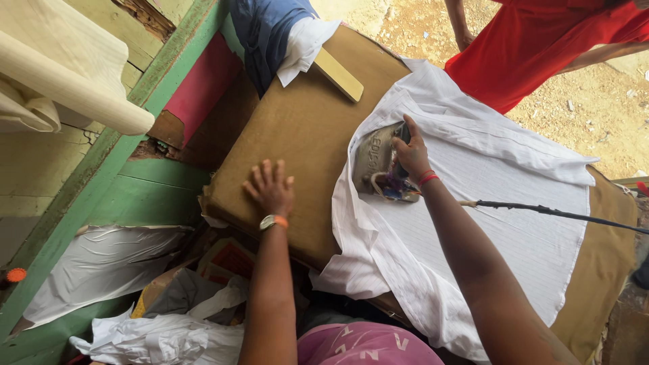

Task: The person irons a white shirt on a wooden board using a charcoal iron. They smooth the fabric with their hands and a brush, then press the shirt with the hot iron. Finally, they fold the shirt neatly on the board.

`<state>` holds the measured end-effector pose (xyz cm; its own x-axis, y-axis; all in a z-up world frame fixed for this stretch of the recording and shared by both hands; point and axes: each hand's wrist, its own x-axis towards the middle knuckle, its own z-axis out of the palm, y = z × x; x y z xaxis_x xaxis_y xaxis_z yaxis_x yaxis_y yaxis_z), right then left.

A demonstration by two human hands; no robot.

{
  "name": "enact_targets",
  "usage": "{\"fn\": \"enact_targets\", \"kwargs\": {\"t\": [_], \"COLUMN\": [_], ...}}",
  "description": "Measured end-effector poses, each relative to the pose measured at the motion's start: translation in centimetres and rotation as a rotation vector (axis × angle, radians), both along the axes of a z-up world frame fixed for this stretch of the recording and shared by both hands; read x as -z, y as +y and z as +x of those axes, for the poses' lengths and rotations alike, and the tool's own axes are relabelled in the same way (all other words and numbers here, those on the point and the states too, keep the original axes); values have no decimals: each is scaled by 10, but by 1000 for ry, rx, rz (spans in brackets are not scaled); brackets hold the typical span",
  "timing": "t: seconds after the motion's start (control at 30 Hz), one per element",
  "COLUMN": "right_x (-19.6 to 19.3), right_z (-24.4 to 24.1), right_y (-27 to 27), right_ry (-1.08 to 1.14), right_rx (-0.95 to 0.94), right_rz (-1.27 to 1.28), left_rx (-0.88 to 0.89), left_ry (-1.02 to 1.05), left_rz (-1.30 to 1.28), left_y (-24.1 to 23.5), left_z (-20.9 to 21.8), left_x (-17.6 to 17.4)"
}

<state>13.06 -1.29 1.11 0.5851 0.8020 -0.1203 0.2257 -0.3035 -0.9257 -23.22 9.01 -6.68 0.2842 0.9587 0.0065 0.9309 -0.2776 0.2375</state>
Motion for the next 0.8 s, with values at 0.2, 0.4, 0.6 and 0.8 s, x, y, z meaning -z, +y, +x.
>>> {"fn": "enact_targets", "kwargs": {"t": [0.2, 0.4, 0.6, 0.8], "right_x": [-40, -85, -67, -92], "right_z": [43, 92, 145, 114], "right_y": [-55, -99, -145, -233], "right_ry": [-458, -673, -815, -829], "right_rx": [-266, -154, -184, -555], "right_rz": [-443, -813, -767, -854], "left_rx": [-989, -785, -101, -206], "left_ry": [-562, 71, 190, -31], "left_rz": [-745, -528, -1198, -802], "left_y": [1, -189, -326, -247], "left_z": [-215, -278, -169, -111], "left_x": [-10, -37, -35, -11]}}
